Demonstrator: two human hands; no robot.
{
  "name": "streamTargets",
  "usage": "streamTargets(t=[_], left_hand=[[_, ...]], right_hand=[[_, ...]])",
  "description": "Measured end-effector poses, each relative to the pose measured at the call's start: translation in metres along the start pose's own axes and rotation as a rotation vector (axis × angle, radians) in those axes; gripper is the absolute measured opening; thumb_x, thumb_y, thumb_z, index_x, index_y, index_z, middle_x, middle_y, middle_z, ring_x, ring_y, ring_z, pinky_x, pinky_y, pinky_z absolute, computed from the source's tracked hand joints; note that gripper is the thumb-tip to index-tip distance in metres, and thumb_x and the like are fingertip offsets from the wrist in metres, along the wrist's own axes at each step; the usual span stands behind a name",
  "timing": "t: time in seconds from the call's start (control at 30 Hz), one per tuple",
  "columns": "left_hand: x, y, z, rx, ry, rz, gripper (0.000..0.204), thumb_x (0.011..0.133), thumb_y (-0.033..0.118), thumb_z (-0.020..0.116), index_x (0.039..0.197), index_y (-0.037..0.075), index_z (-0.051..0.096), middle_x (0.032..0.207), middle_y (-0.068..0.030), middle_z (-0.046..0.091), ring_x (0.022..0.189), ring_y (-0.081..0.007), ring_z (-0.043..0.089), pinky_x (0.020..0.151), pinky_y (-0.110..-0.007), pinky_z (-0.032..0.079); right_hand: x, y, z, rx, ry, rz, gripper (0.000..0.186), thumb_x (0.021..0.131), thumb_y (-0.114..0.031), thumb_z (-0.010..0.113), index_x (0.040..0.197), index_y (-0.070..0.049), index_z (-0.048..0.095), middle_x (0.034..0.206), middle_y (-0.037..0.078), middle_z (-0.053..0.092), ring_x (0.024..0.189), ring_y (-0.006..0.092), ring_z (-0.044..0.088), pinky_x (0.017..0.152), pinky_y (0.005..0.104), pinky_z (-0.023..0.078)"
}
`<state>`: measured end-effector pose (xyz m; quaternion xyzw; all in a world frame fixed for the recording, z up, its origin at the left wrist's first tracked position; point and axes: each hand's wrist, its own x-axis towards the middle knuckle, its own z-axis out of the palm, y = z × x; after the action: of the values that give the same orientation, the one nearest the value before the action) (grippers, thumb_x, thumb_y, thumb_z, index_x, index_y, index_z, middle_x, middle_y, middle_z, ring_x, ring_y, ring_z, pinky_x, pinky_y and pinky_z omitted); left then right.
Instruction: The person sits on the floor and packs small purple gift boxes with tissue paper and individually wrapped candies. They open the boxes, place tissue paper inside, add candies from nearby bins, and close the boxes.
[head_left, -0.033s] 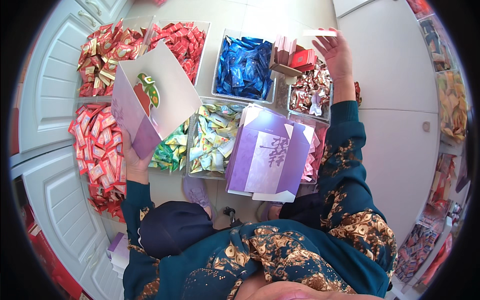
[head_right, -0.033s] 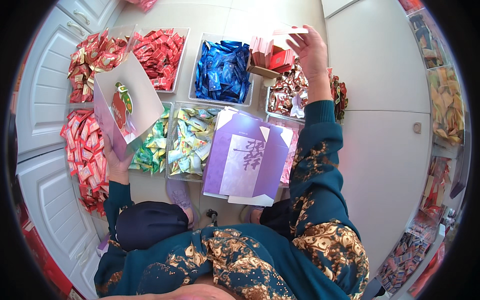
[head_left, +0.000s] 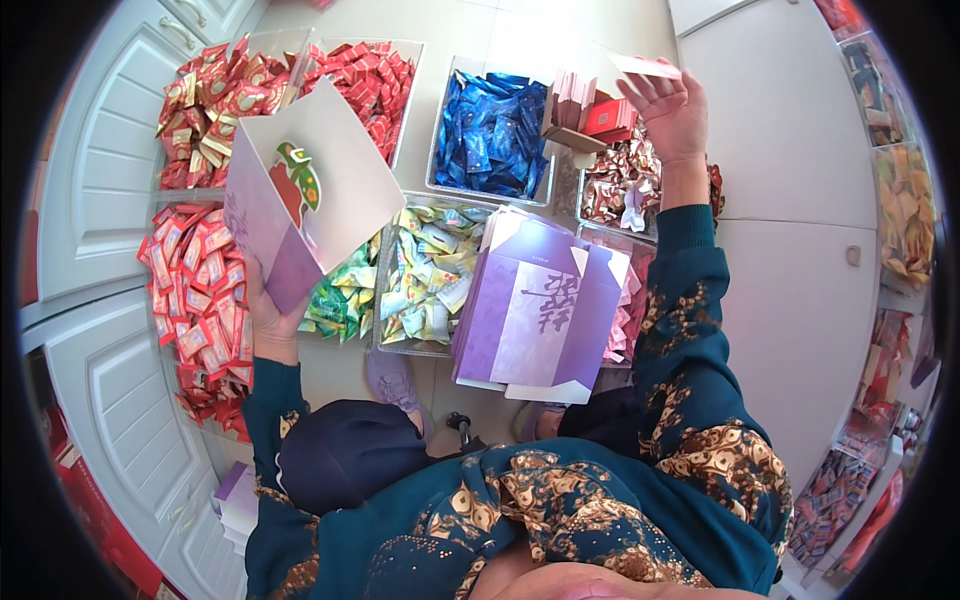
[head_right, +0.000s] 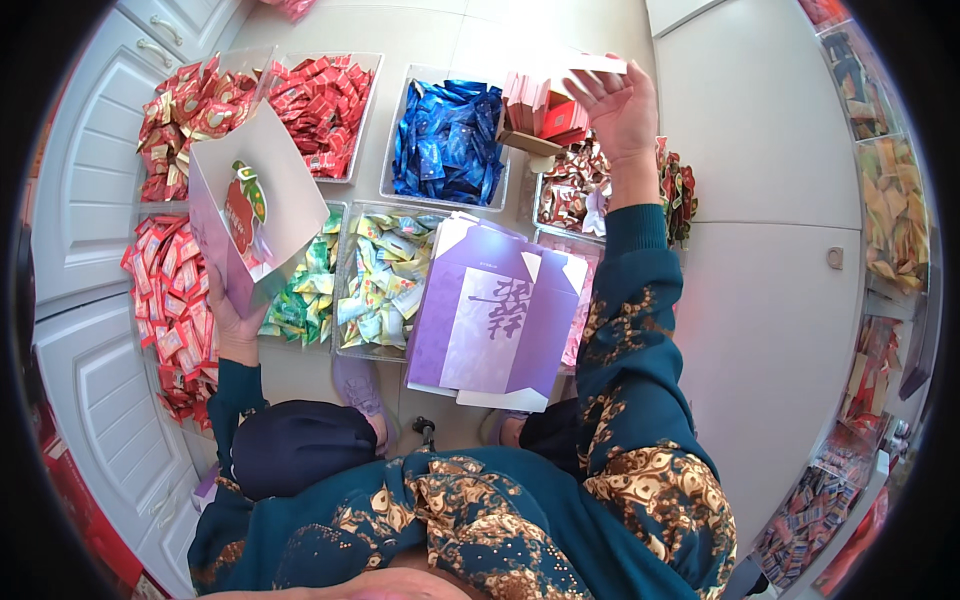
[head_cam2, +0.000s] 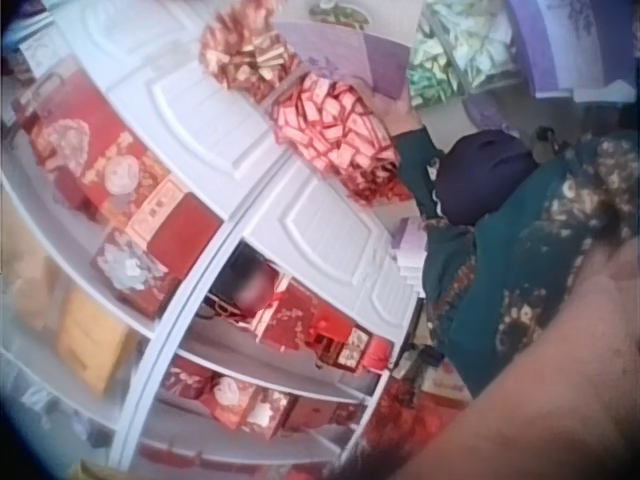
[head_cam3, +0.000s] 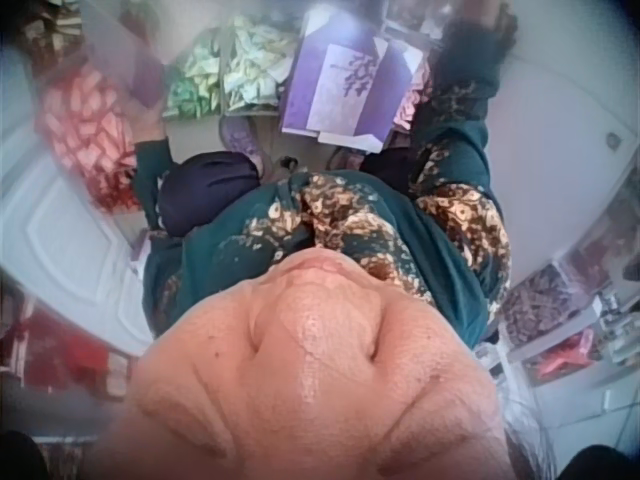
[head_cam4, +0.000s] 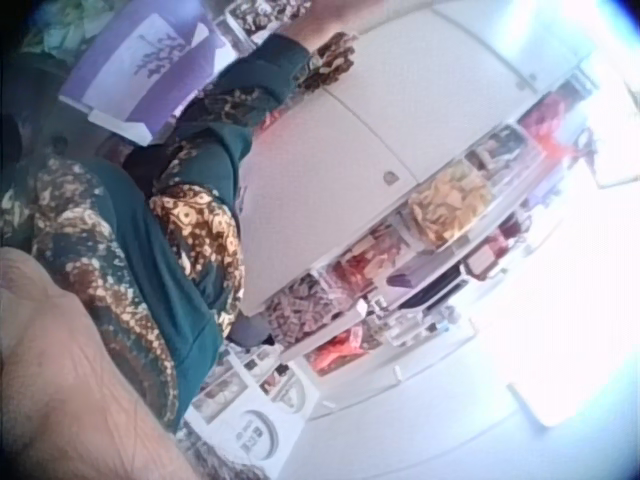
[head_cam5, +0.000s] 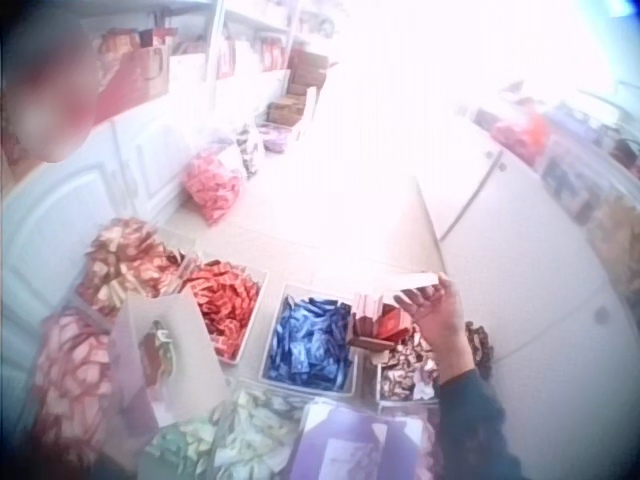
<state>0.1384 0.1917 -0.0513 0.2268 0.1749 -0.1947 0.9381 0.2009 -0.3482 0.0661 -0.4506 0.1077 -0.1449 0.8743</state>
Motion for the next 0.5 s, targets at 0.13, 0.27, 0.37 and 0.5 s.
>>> streamTargets(t=[0.13,0.27,0.37,0.5], left_hand=[[0.002,0.002,-0.003,0.027,-0.014,0.022,0.071,0.085,0.046,0.064,0.139,0.008,0.038,0.139,-0.0075,0.046,0.127,-0.0294,0.042,0.105,-0.048,0.035],[-0.002,0.007,-0.011,0.020,-0.040,0.032,0.071,0.085,0.046,0.064,0.140,0.009,0.037,0.140,-0.0075,0.045,0.127,-0.0295,0.042,0.105,-0.050,0.033],[-0.004,0.014,-0.016,-0.009,-0.027,0.043,0.070,0.085,0.045,0.064,0.140,0.010,0.038,0.140,-0.0072,0.044,0.128,-0.0296,0.041,0.106,-0.050,0.032],[-0.006,0.020,-0.019,-0.070,-0.006,0.056,0.068,0.085,0.045,0.064,0.139,0.011,0.040,0.140,-0.0066,0.045,0.128,-0.0302,0.041,0.106,-0.051,0.031]], right_hand=[[-0.007,0.055,0.033,0.271,0.246,0.198,0.024,0.087,0.004,0.051,0.110,0.009,0.046,0.116,0.023,0.055,0.109,0.0335,0.057,0.101,0.0479,0.047],[-0.004,0.097,0.051,-0.120,-0.059,0.180,0.010,0.089,-0.004,0.058,0.097,0.002,0.056,0.094,0.012,0.063,0.083,0.0226,0.065,0.077,0.0350,0.057],[-0.007,0.139,0.055,-1.282,-0.219,0.302,0.030,0.082,-0.019,0.066,0.102,0.003,0.063,0.096,0.015,0.067,0.085,0.0249,0.066,0.078,0.0361,0.053],[-0.018,0.200,0.050,-1.773,-0.281,0.249,0.032,0.081,-0.028,0.062,0.102,-0.005,0.066,0.102,0.026,0.063,0.100,0.0386,0.060,0.089,0.0426,0.047]])
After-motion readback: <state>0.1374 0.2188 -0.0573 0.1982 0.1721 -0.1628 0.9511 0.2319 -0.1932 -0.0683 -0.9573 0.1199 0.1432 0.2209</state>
